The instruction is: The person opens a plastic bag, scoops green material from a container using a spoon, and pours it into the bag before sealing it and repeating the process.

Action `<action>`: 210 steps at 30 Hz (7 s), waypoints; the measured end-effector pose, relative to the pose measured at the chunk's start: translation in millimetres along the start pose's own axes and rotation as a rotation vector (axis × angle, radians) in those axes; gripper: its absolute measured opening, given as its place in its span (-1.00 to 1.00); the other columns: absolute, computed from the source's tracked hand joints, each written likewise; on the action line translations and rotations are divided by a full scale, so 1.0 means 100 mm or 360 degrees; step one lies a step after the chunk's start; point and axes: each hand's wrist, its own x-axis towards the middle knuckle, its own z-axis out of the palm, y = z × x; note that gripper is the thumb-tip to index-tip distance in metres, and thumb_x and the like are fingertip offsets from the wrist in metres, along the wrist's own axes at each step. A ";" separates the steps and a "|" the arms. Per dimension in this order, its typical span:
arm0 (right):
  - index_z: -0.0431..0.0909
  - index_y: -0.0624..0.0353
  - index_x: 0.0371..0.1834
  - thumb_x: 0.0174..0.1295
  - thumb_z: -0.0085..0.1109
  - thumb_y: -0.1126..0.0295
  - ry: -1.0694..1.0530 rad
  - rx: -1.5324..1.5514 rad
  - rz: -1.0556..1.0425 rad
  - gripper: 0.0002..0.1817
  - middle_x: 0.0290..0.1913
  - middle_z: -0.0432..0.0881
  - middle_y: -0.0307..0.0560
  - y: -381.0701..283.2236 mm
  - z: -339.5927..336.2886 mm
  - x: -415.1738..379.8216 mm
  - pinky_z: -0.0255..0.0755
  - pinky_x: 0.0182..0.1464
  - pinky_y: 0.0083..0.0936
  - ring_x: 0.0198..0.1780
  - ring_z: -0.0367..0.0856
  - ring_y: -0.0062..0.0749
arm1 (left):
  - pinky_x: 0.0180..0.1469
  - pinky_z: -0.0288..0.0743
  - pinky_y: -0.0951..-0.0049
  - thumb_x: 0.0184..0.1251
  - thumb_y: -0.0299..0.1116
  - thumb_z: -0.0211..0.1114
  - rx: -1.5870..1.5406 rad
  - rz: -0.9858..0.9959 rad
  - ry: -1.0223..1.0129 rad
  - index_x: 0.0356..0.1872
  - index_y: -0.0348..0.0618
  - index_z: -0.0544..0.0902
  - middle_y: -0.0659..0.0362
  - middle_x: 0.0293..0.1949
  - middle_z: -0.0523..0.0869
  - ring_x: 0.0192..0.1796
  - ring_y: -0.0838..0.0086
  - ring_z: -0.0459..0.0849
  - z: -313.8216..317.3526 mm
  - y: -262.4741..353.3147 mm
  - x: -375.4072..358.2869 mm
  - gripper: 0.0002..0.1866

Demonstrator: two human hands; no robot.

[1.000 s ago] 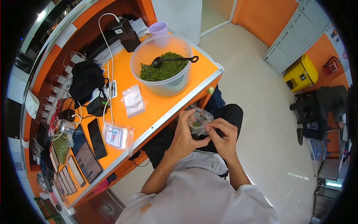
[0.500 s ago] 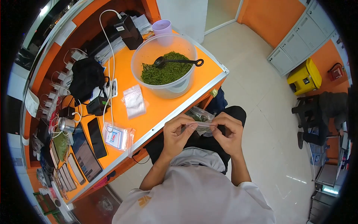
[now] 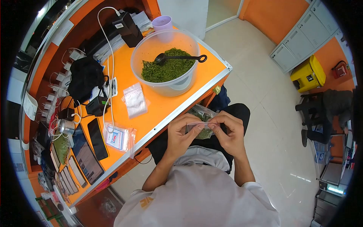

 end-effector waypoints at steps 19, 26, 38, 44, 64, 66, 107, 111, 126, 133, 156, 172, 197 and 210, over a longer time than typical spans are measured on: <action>0.80 0.41 -0.15 0.25 0.47 0.66 -0.0164 0.0206 0.0205 -0.87 -0.22 0.81 0.01 0.01 -0.07 0.01 0.57 -0.15 -0.58 -0.21 0.75 -0.45 | -0.12 0.62 0.54 0.31 -0.56 0.55 0.0148 0.0061 -0.0037 -0.13 -0.38 0.84 0.04 -0.21 0.83 -0.17 0.47 0.77 -0.05 0.05 0.02 -0.85; 0.80 0.39 -0.17 0.23 0.50 0.63 -0.0209 0.0192 0.0203 -0.87 -0.24 0.82 0.00 0.01 -0.10 0.01 0.56 -0.20 -0.58 -0.23 0.76 -0.45 | -0.17 0.63 0.56 0.30 -0.59 0.54 0.0216 0.0057 -0.0027 -0.14 -0.38 0.85 0.05 -0.23 0.83 -0.21 0.47 0.77 -0.07 0.04 0.00 -0.85; 0.77 0.33 -0.19 0.22 0.48 0.60 -0.0217 0.0069 0.0074 -0.88 -0.31 0.78 -0.01 0.02 -0.05 0.01 0.54 -0.26 -0.50 -0.34 0.73 -0.39 | -0.17 0.60 0.52 0.36 -0.61 0.49 0.0245 0.0116 -0.0015 -0.22 -0.42 0.81 0.03 -0.27 0.82 -0.24 0.46 0.75 -0.07 0.04 0.00 -0.94; 0.72 0.39 -0.24 0.28 0.43 0.62 -0.0231 0.0130 0.0083 -0.93 -0.30 0.72 -0.04 0.06 0.00 -0.01 0.44 -0.24 -0.51 -0.30 0.64 -0.43 | -0.17 0.58 0.54 0.41 -0.63 0.44 0.0157 0.0124 -0.0036 -0.14 -0.49 0.79 0.01 -0.23 0.81 -0.22 0.51 0.73 -0.03 0.02 0.00 -0.90; 0.74 0.36 -0.18 0.37 0.36 0.56 0.0112 -0.0354 0.0714 -0.93 -0.38 0.73 -0.09 0.82 -0.44 -0.54 0.45 -0.31 -0.56 -0.39 0.61 -0.59 | 0.27 0.60 0.03 0.52 -0.38 0.32 0.1278 -0.0288 -0.0481 0.35 -0.26 0.61 -0.07 0.31 0.66 0.19 -0.16 0.70 -0.32 -1.03 -0.16 -0.57; 0.74 0.36 -0.16 0.38 0.35 0.54 0.0125 -0.0387 0.0752 -0.91 -0.38 0.75 -0.05 0.92 -0.38 -0.51 0.47 -0.32 -0.54 -0.41 0.63 -0.55 | 0.23 0.61 -0.01 0.50 -0.42 0.31 0.1454 -0.0321 -0.0532 0.29 -0.29 0.63 -0.11 0.28 0.66 0.15 -0.16 0.71 -0.23 -1.21 -0.13 -0.61; 0.69 0.39 -0.28 0.26 0.44 0.58 -0.0969 -0.0266 -0.0286 -0.90 -0.32 0.63 0.00 0.20 1.53 1.03 0.51 -0.29 -0.44 -0.38 0.63 -0.29 | 0.24 0.63 0.17 0.46 -0.45 0.30 0.1138 -0.0356 -0.0245 0.07 -0.29 0.76 0.01 0.14 0.78 0.14 0.04 0.76 -0.66 -0.74 -0.74 -0.75; 0.69 0.39 -0.28 0.22 0.46 0.60 -0.0897 -0.0265 -0.0396 -0.89 -0.32 0.66 0.00 0.14 1.51 0.99 0.51 -0.28 -0.45 -0.37 0.64 -0.29 | 0.26 0.62 0.19 0.49 -0.45 0.31 0.0981 -0.0291 -0.0184 0.08 -0.31 0.76 0.01 0.12 0.79 0.14 0.07 0.77 -0.62 -0.52 -0.65 -0.75; 0.38 0.28 -0.58 -0.02 0.72 0.42 -0.0804 -0.0305 -0.0193 -0.49 -0.62 0.29 -0.15 0.18 1.53 0.98 0.17 -0.50 -0.41 -0.55 0.21 -0.45 | 0.00 0.62 0.41 0.48 -0.54 0.37 0.0308 -0.0124 0.0144 0.01 -0.32 0.77 0.09 -0.11 0.83 -0.13 0.44 0.75 -0.58 -0.27 -0.64 -0.83; 0.34 0.27 -0.59 0.06 0.65 0.45 -0.0570 -0.0238 -0.0262 -0.50 -0.60 0.33 -0.16 -0.05 1.33 0.86 0.17 -0.46 -0.43 -0.52 0.23 -0.55 | 0.00 0.61 0.41 0.56 -0.48 0.33 0.0145 -0.0097 0.0106 0.11 -0.33 0.71 0.10 -0.06 0.81 -0.08 0.47 0.73 -0.58 -0.26 -0.66 -0.78; 0.33 0.07 -0.51 0.36 0.37 0.59 0.0295 0.0517 0.0618 -0.60 -0.46 0.65 -0.17 0.30 0.21 0.11 0.34 -0.45 -0.64 -0.47 0.52 -0.65 | -0.13 0.55 0.55 0.64 -0.42 0.25 -0.0634 -0.0572 -0.0070 -0.04 -0.31 0.66 0.17 -0.22 0.76 -0.21 0.58 0.72 -0.24 -0.23 -0.33 -0.86; 0.65 0.32 -0.10 0.13 0.56 0.58 0.0427 -0.0842 -0.0193 -0.69 -0.06 0.73 0.04 0.15 0.26 0.18 0.60 0.02 -0.40 -0.08 0.75 -0.21 | -0.13 0.58 0.55 0.53 -0.61 0.30 -0.0456 -0.0467 0.0165 -0.12 -0.37 0.68 0.17 -0.23 0.74 -0.21 0.61 0.70 -0.26 -0.34 -0.34 -0.96; 0.73 0.38 -0.14 0.21 0.33 0.68 -0.0365 -0.0501 -0.0036 -0.84 -0.25 0.72 0.07 0.29 0.36 -0.18 0.61 -0.13 -0.29 -0.21 0.73 -0.03 | -0.29 0.38 0.60 0.46 -0.58 0.25 0.0360 -0.0578 0.0047 -0.22 -0.37 0.67 0.36 -0.44 0.60 -0.33 0.75 0.48 -0.22 -0.44 -0.35 -0.93; 0.72 0.41 -0.17 0.05 0.37 0.76 0.0109 -0.0614 -0.0241 -0.75 -0.27 0.70 0.08 0.48 0.67 -0.45 0.59 -0.26 -0.32 -0.30 0.69 -0.09 | -0.46 0.19 0.48 0.26 -0.58 0.29 0.0631 -0.0302 0.0364 -0.47 -0.36 0.53 0.26 -0.57 0.42 -0.45 0.73 0.32 -0.05 -0.43 -0.35 -0.86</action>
